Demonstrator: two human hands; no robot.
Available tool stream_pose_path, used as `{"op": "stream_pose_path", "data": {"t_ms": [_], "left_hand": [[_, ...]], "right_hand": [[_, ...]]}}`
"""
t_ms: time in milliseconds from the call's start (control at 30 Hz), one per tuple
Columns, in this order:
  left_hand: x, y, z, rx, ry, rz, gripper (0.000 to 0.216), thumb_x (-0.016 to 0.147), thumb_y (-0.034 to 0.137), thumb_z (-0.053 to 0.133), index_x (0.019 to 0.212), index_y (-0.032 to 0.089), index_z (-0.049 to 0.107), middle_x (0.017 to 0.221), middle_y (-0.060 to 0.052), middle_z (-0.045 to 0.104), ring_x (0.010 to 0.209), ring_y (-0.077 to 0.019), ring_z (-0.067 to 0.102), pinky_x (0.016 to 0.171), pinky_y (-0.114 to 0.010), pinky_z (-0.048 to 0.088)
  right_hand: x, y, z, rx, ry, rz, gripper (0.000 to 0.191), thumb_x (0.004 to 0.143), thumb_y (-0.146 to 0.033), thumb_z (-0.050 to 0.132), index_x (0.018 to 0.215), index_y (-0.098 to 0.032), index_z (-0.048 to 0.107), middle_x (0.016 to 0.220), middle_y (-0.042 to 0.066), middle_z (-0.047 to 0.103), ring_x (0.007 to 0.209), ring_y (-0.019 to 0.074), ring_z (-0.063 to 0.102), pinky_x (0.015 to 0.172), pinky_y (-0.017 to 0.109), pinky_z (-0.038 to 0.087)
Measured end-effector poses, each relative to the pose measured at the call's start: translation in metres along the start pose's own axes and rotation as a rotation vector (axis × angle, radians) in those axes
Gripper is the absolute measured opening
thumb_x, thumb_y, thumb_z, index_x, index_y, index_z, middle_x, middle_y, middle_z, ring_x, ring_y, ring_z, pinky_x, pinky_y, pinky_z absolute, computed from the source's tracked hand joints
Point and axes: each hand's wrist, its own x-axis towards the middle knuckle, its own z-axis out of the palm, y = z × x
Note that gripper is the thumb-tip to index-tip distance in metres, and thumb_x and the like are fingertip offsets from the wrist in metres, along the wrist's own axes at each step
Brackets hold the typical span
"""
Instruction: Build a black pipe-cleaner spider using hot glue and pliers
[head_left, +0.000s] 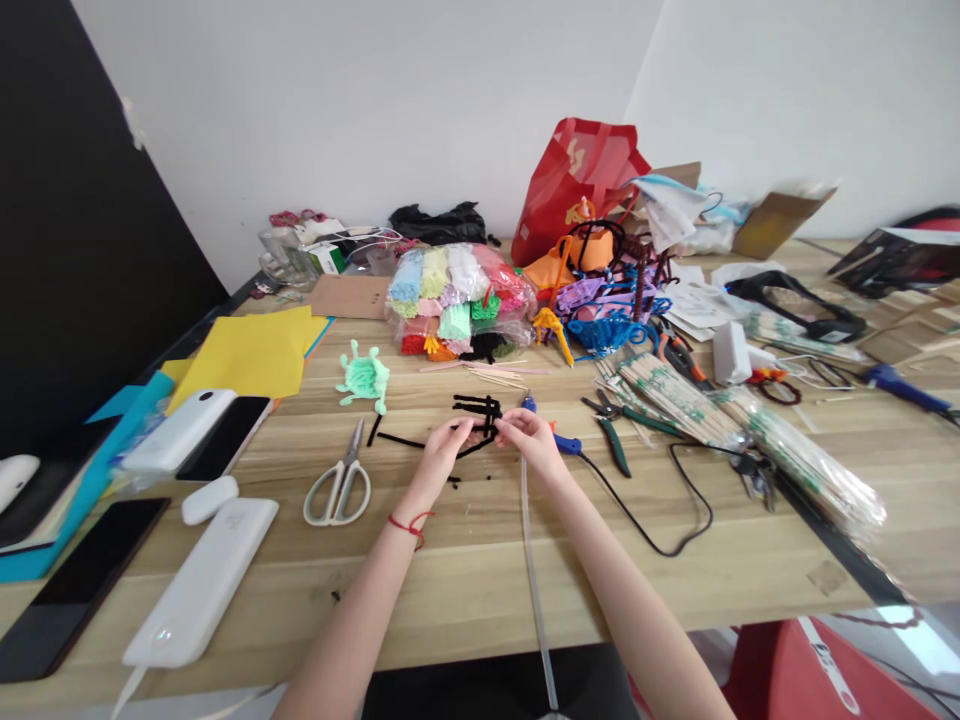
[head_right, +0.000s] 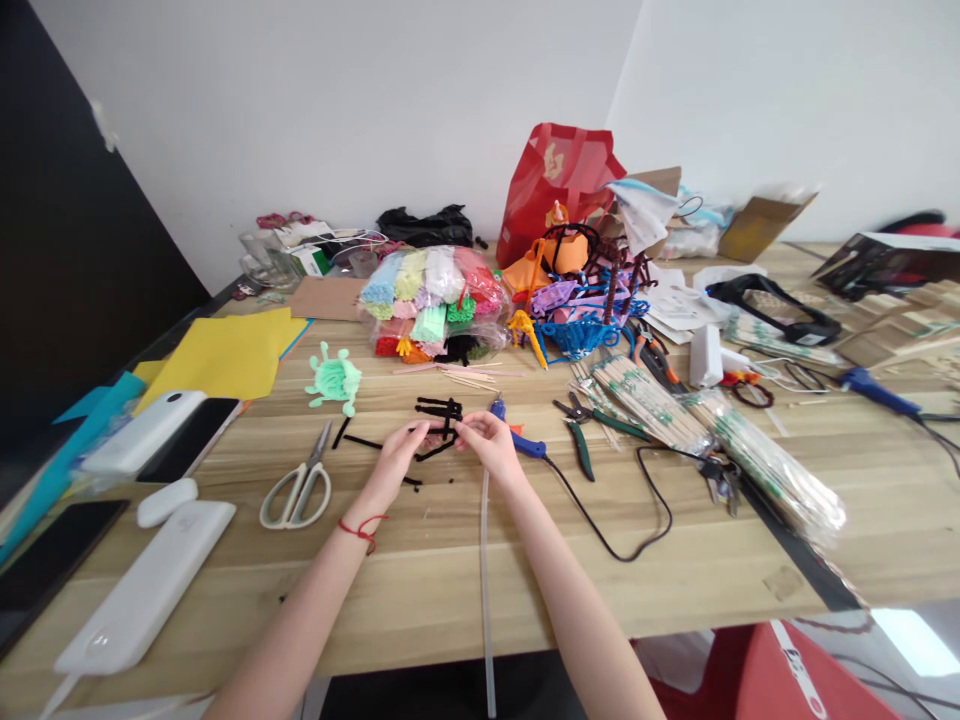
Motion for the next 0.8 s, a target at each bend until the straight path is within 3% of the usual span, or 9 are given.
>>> {"op": "stream_pose_path", "data": {"t_ms": [167,333,467,667,800], "left_hand": [[0.0,0.0,0.001,-0.084,0.009,-0.015,0.039,0.08,0.051,0.055,0.094,0.017,0.068,0.101,-0.009,0.069,0.093,-0.0219,0.063,0.08,-0.032,0.049],[0.006,-0.002,-0.007,-0.128,0.25,0.058,0.032,0.069,0.044,0.071,0.086,0.017,0.062,0.079,-0.003,0.066,0.073,-0.0143,0.06,0.062,-0.024,0.045],[0.012,-0.002,-0.018,-0.326,0.342,0.081,0.032,0.063,0.037,0.077,0.074,0.016,0.056,0.063,0.004,0.057,0.056,-0.007,0.05,0.056,-0.021,0.04],[0.02,0.003,-0.039,-0.765,0.347,0.098,0.033,0.062,0.032,0.081,0.067,0.016,0.052,0.062,0.006,0.053,0.051,-0.0024,0.044,0.05,-0.017,0.036],[0.021,0.006,-0.052,-0.903,0.338,0.121,0.028,0.073,0.032,0.073,0.067,0.016,0.051,0.062,0.006,0.052,0.047,-0.001,0.04,0.049,-0.016,0.036]], "right_hand": [[0.0,-0.001,0.0,-0.009,0.0,-0.023,0.035,0.056,-0.045,0.08,0.071,-0.02,0.06,0.064,-0.002,0.062,0.056,0.0125,0.058,0.058,0.026,0.05],[0.002,0.0,-0.001,0.016,0.028,-0.029,0.035,0.056,-0.044,0.08,0.072,-0.02,0.06,0.063,-0.002,0.061,0.057,0.0124,0.058,0.059,0.026,0.05],[0.002,0.001,-0.002,0.031,0.038,-0.036,0.034,0.056,-0.042,0.08,0.073,-0.021,0.06,0.065,-0.002,0.062,0.057,0.0124,0.058,0.059,0.026,0.05],[0.003,0.003,-0.005,0.06,0.059,-0.068,0.034,0.055,-0.039,0.081,0.076,-0.022,0.06,0.075,0.0,0.066,0.068,0.0155,0.062,0.07,0.029,0.052],[0.005,0.005,-0.006,0.069,0.033,-0.08,0.036,0.054,-0.04,0.081,0.077,-0.023,0.059,0.08,0.002,0.068,0.08,0.0205,0.065,0.075,0.033,0.052]]}}
